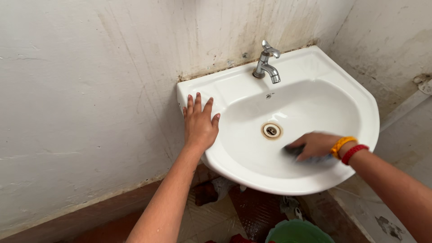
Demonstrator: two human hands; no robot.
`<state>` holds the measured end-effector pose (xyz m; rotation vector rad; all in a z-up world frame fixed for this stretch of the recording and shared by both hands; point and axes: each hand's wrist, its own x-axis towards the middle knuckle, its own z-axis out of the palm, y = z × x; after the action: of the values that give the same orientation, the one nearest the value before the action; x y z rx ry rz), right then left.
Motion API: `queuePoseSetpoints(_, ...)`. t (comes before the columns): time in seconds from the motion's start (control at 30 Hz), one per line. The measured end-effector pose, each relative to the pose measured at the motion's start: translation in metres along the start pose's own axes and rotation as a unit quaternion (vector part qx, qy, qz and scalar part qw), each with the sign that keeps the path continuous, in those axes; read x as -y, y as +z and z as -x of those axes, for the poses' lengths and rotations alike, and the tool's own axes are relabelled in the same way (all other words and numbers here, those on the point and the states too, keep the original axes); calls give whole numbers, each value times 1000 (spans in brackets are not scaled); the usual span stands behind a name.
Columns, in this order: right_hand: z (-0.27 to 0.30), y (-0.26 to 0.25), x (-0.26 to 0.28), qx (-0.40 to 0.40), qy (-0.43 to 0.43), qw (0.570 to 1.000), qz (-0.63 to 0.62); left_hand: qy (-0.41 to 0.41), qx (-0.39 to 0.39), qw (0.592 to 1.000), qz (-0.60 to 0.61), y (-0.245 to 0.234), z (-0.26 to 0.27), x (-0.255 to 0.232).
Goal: The person scrubs a white ceramic sink with a dark brush, focusing on the basin and the area around the faucet. They repeatedly turn on the tap to rinse their hands and the brush, then continue scrubbing the sink surface and the wall junction.
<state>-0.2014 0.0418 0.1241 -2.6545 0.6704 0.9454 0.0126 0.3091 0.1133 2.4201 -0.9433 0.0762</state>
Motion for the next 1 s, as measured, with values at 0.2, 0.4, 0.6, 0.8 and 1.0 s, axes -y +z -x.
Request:
queuePoseSetpoints(0.2, -20, 30, 32, -147, 189, 960, 143, -37, -10, 999, 9, -3, 1, -3)
queuePoseSetpoints(0.4, 17, 13, 172, -137, -55, 981, -127, -120, -3, 987, 108, -7, 6, -6)
queuePoseSetpoints(0.6, 88, 36, 154, -200, -40, 977, -65, -220, -62, 912, 342, 11, 20, -4)
queuePoseSetpoints(0.8, 100, 47, 28, -229, 212, 937, 160, -290, -30, 840, 457, 7, 33, -8)
queuePoseSetpoints(1.0, 84, 40, 54, -155, 183, 961, 135, -303, -33, 819, 487, 8, 34, -6)
